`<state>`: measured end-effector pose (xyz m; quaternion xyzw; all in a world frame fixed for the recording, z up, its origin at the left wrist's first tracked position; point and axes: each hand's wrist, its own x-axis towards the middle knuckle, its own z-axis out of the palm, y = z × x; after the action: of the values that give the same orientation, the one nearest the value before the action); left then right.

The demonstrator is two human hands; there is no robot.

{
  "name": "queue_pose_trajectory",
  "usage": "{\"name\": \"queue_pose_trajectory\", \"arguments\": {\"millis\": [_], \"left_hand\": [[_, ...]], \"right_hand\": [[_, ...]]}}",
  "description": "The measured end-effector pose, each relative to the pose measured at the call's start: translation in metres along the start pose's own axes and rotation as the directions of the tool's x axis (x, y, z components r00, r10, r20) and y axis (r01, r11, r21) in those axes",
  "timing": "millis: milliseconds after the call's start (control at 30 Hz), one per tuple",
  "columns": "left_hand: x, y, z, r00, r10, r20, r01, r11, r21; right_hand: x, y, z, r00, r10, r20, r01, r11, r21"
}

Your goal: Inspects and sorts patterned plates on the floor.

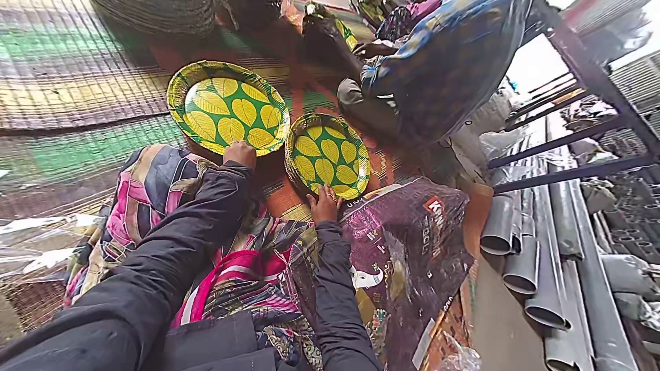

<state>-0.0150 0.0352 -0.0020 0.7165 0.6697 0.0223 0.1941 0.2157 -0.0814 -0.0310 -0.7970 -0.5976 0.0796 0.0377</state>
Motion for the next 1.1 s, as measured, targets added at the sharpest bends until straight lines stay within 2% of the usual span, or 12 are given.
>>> {"name": "queue_pose_trajectory", "arguments": {"millis": [167, 267, 433, 533, 600, 667, 700, 767, 833, 867, 1000, 1100], "left_hand": [[0.004, -0.016, -0.002, 0.991, 0.022, -0.132, -0.038, 0.992, -0.117], [0.008, -0.015, 0.007, 0.995, 0.095, -0.021, -0.097, 0.993, -0.070], [0.000, -0.008, -0.005, 0.998, 0.045, 0.041, -0.042, 0.997, -0.068], [-0.017, -0.018, -0.026, 0.981, 0.070, -0.181, -0.111, 0.968, -0.223], [-0.025, -0.024, -0.037, 0.878, 0.136, -0.458, -0.268, 0.934, -0.236], [-0.022, -0.027, -0.045, 0.801, 0.234, -0.551, -0.414, 0.881, -0.227], [-0.018, -0.028, -0.043, 0.819, 0.273, -0.505, -0.435, 0.869, -0.236], [-0.007, -0.028, -0.027, 0.927, 0.261, -0.270, -0.322, 0.922, -0.215], [0.001, -0.021, -0.012, 0.993, 0.119, -0.008, -0.119, 0.986, -0.117], [0.005, -0.016, -0.007, 0.997, 0.058, 0.054, -0.053, 0.995, -0.088], [0.016, -0.010, -0.006, 1.000, -0.017, 0.023, 0.019, 0.995, -0.093], [0.015, -0.019, -0.012, 0.991, -0.022, -0.133, 0.005, 0.992, -0.129]], "right_hand": [[-0.006, 0.000, -0.005, 1.000, 0.014, 0.011, -0.014, 1.000, 0.022], [-0.005, -0.003, -0.007, 0.999, 0.023, 0.047, -0.023, 1.000, -0.012], [-0.009, -0.010, -0.012, 0.996, 0.027, 0.090, -0.023, 0.999, -0.039], [-0.013, -0.009, -0.022, 1.000, -0.011, 0.018, 0.011, 0.999, 0.036], [-0.016, -0.008, -0.024, 0.981, -0.074, -0.177, 0.097, 0.987, 0.127], [-0.014, -0.011, -0.026, 0.926, -0.090, -0.367, 0.166, 0.969, 0.182], [-0.014, -0.013, -0.027, 0.904, -0.085, -0.419, 0.181, 0.964, 0.196], [-0.013, -0.016, -0.026, 0.888, -0.078, -0.454, 0.182, 0.965, 0.188], [-0.015, -0.018, -0.021, 0.907, -0.092, -0.411, 0.171, 0.972, 0.160], [-0.016, -0.017, -0.018, 0.918, -0.099, -0.384, 0.166, 0.976, 0.144], [-0.017, -0.014, -0.015, 0.953, -0.084, -0.292, 0.132, 0.980, 0.147], [-0.018, -0.009, -0.015, 0.956, -0.080, -0.284, 0.126, 0.981, 0.147]]}}
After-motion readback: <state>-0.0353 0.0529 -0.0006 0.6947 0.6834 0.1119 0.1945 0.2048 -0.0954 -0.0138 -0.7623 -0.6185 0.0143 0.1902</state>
